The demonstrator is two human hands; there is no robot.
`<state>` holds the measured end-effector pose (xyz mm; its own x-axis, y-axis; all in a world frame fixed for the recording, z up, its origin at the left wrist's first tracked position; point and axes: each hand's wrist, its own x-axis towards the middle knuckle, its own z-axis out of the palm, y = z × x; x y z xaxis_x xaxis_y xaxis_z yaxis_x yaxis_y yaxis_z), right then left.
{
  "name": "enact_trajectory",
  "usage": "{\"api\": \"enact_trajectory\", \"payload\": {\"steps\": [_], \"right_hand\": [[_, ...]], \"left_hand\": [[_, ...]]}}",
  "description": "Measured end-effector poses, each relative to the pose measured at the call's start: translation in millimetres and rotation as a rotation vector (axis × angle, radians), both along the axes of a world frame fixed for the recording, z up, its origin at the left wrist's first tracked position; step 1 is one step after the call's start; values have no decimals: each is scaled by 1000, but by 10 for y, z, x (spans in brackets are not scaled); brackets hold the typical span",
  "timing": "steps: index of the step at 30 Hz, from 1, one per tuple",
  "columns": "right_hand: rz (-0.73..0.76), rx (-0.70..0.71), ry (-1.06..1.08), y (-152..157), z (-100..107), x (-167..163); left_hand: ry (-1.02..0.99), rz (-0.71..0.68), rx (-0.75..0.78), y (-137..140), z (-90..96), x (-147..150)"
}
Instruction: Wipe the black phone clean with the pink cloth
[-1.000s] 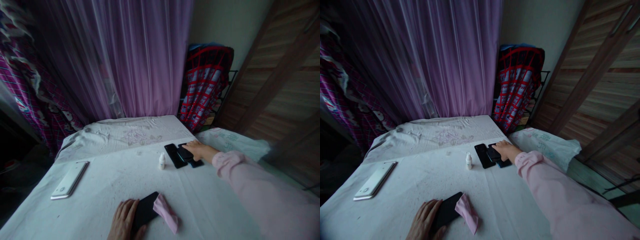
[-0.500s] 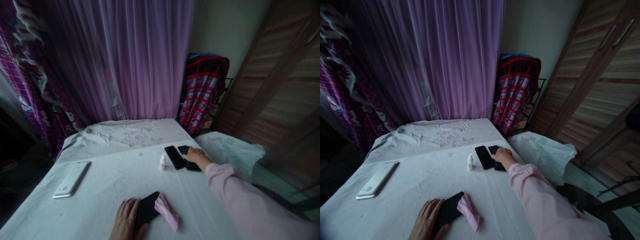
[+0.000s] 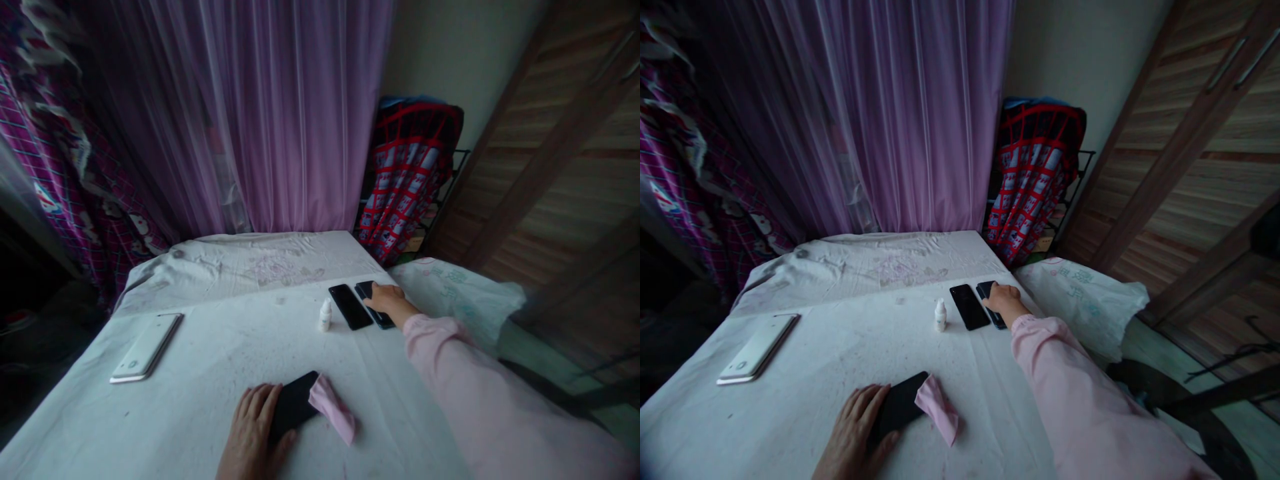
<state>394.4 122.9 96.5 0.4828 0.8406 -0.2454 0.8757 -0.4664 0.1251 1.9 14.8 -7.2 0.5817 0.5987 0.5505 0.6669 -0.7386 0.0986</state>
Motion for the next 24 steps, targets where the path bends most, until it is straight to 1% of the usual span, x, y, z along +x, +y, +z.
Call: {"api": "enact_trajectory", "payload": {"steps": [8, 16, 24], "right_hand": [[-20, 18, 2, -9, -19, 14], [-60, 41, 14, -41, -31, 31], [-121, -34, 64, -69, -129, 8]], "left_hand": [[-6, 10, -65, -3, -46, -10], [-21, 4, -50, -9, -48, -2], [-30, 10, -77, -19, -64, 0]]}}
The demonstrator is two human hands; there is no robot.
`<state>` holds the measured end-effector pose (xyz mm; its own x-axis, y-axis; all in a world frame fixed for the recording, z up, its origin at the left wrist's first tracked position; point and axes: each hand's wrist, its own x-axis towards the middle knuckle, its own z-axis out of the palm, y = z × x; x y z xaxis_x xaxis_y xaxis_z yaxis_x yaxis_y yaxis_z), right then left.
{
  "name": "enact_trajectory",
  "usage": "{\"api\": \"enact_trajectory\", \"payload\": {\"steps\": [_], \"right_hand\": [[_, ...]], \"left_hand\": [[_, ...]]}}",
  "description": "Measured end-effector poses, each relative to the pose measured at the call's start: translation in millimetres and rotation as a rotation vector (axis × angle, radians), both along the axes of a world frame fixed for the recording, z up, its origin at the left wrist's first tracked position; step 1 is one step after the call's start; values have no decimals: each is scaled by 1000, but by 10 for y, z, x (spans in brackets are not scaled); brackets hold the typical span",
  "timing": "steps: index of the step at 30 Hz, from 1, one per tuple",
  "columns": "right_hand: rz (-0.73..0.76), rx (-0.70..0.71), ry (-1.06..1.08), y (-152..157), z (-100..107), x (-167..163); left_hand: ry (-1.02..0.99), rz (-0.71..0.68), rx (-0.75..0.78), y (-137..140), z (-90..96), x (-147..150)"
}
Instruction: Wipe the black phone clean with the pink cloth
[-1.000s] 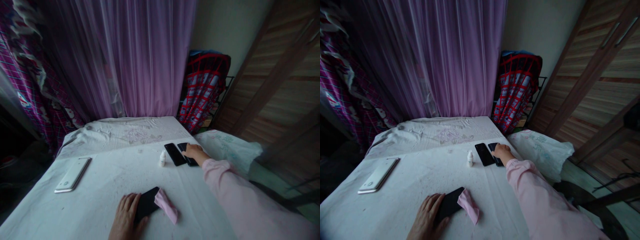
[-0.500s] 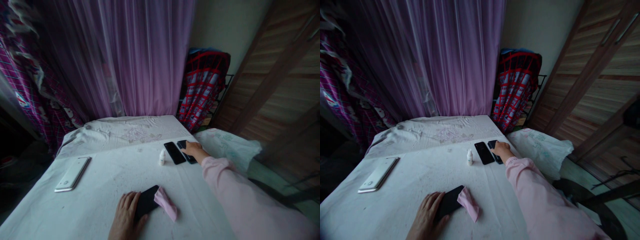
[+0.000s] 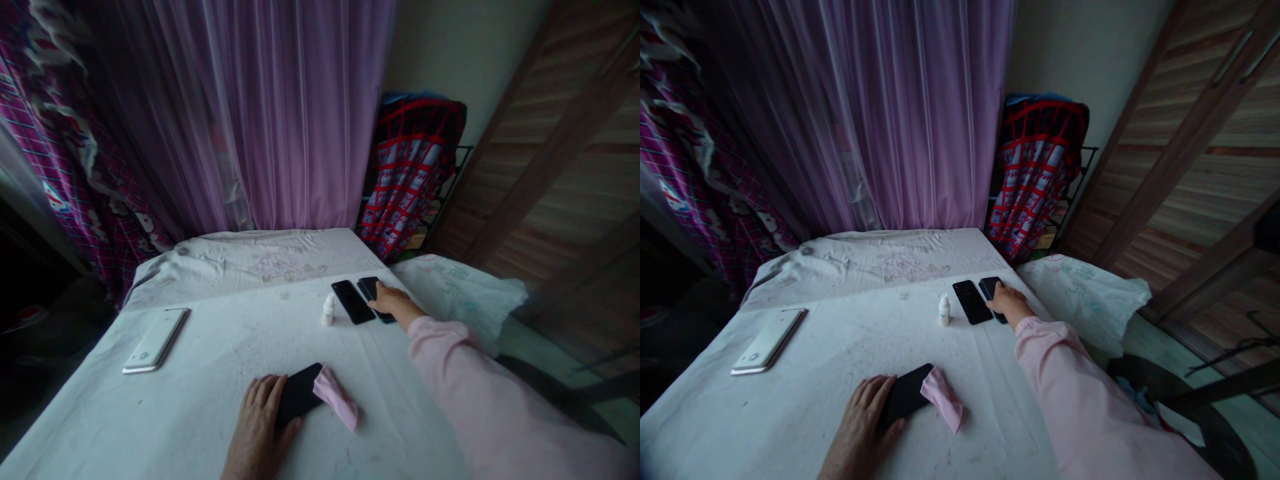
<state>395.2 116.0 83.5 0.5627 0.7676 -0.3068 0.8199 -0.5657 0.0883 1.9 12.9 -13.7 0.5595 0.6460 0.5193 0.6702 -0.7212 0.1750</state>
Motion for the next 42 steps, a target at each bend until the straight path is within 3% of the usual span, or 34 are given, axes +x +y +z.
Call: {"api": "enact_trajectory", "payload": {"steps": [8, 13, 16, 17, 19, 22, 24, 27, 35, 42], "right_hand": [[20, 6, 30, -60, 25, -9], [28, 100, 29, -137, 220, 21], [68, 265, 10, -386, 307, -117], [117, 433, 48, -521, 291, -234], [288, 656, 200, -845, 171, -575], [568, 765, 344, -1312, -139, -1201], [600, 786, 322, -1507, -320, -1534], [577, 815, 328, -1630, -439, -1775], [586, 767, 230, -1787, -436, -1875], [503, 688, 298, -1580, -430, -1881]], "left_hand": [[-16, 4, -19, -2, -14, 11], [-29, 1, -39, 8, -21, 11], [-45, 5, -48, 13, -39, 6], [-52, 5, -52, 16, -46, 5], [-61, 2, -66, 21, -55, 3], [-68, -2, -102, 32, -47, 3], [-67, -4, -137, 40, -22, 6], [-68, -12, -183, 52, 25, 11], [-104, -37, -196, 71, 58, 28], [-90, -14, -237, 107, 114, 51]]}}
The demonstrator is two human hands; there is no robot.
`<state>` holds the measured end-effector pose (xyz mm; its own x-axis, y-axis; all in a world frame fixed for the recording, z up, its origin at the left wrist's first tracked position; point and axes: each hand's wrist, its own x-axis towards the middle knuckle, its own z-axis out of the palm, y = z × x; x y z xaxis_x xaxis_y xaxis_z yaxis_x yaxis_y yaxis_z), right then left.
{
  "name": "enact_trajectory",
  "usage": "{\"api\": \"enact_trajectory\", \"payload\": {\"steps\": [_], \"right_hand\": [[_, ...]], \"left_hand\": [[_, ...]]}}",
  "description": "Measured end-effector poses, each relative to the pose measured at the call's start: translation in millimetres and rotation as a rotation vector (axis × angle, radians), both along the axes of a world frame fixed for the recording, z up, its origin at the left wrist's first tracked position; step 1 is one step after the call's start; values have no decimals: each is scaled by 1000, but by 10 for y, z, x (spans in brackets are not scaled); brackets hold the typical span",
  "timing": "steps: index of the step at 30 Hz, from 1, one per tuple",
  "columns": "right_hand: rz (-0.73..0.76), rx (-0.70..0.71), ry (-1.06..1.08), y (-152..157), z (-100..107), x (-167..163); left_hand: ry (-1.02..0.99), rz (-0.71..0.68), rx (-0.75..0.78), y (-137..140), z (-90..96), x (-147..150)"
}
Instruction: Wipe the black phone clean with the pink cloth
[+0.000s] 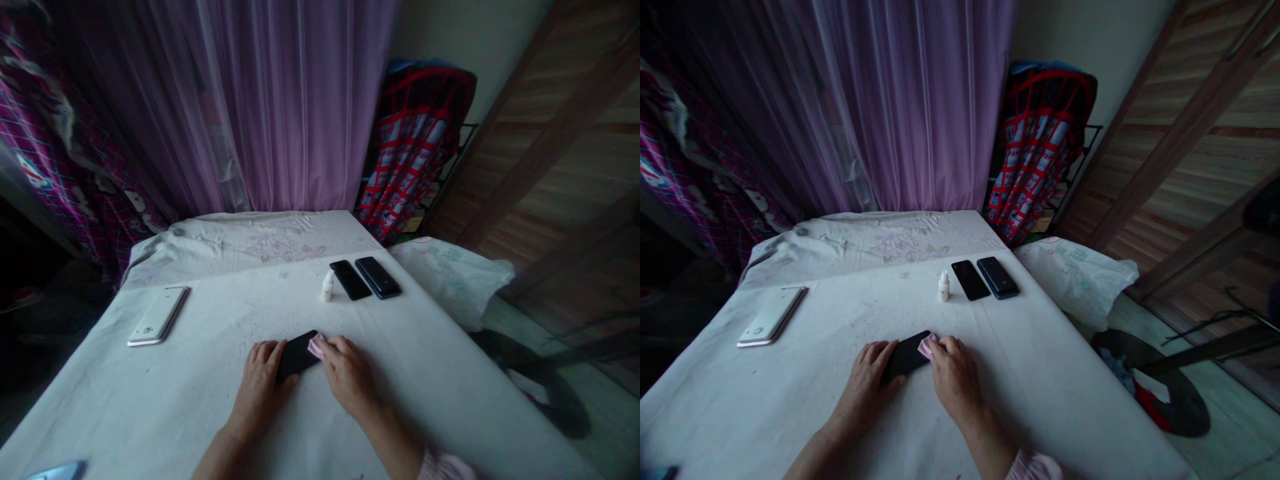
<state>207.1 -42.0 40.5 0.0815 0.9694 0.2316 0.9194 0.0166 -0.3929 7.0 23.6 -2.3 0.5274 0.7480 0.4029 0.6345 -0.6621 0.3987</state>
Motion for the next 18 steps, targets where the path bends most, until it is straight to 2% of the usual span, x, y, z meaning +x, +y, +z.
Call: {"api": "enact_trajectory", "payload": {"steps": [4, 9, 12, 18], "right_hand": [[-33, -52, -2, 173, 21, 1], [-68, -35, -54, 333, 37, -32], [-71, -20, -83, 249, 3, -34], [-78, 59, -114, -111, -131, 10]], "left_hand": [[0, -15, -5, 9, 12, 4], [2, 5, -12, -20, 39, 26], [5, 24, -11, -44, 51, 40], [-1, 16, -17, -47, 35, 42]]}}
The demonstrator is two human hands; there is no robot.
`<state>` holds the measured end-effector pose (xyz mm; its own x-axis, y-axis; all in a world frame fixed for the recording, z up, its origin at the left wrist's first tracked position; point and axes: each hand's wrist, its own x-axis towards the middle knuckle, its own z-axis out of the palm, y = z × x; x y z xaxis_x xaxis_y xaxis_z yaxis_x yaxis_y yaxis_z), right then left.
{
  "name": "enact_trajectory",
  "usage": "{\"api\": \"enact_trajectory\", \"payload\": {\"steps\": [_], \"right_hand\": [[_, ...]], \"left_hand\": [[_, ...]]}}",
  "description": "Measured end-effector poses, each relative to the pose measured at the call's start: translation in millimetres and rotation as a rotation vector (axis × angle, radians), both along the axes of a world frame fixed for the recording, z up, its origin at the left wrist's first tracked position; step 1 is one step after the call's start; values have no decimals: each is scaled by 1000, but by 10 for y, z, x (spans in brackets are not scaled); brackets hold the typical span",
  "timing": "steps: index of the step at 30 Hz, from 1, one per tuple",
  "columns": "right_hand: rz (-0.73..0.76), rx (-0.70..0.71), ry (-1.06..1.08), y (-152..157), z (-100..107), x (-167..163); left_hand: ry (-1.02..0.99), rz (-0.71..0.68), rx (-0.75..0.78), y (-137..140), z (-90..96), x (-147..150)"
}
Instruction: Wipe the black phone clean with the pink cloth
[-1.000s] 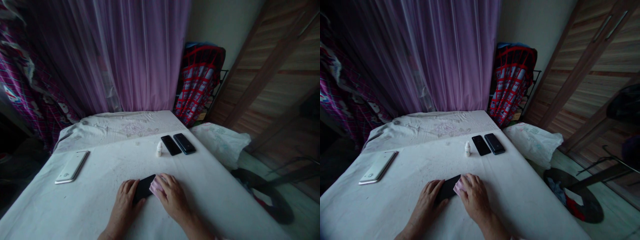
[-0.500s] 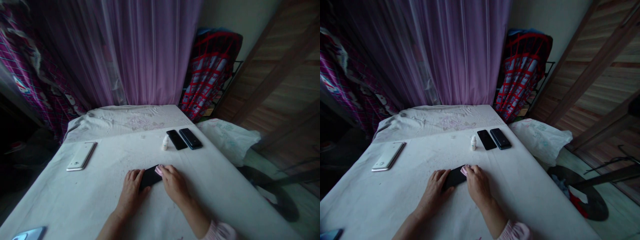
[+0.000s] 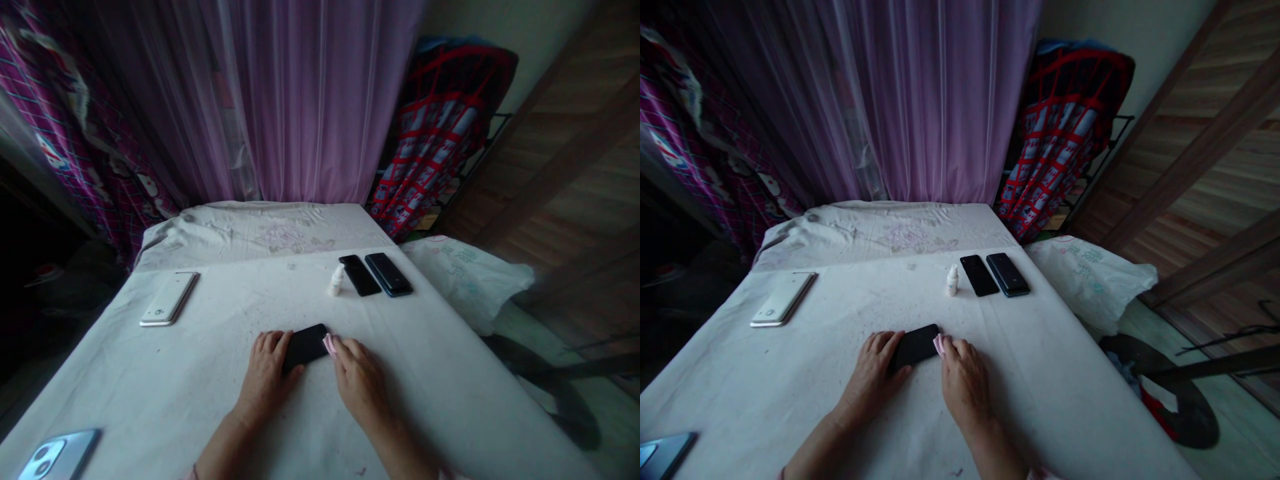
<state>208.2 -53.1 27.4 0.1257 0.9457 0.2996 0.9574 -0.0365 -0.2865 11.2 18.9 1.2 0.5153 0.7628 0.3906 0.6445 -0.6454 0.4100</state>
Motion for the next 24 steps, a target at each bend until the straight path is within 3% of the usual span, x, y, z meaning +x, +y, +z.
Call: {"api": "enact_trajectory", "payload": {"steps": [11, 20, 24], "right_hand": [[-22, -83, 36, 479, 155, -49], [-36, -25, 24, 60, -8, 7], [-47, -72, 46, 135, 38, 5]], "left_hand": [[3, 3, -20, 1, 36, 9], [9, 56, -26, -18, 61, 35], [19, 46, -22, -19, 83, 35]]}}
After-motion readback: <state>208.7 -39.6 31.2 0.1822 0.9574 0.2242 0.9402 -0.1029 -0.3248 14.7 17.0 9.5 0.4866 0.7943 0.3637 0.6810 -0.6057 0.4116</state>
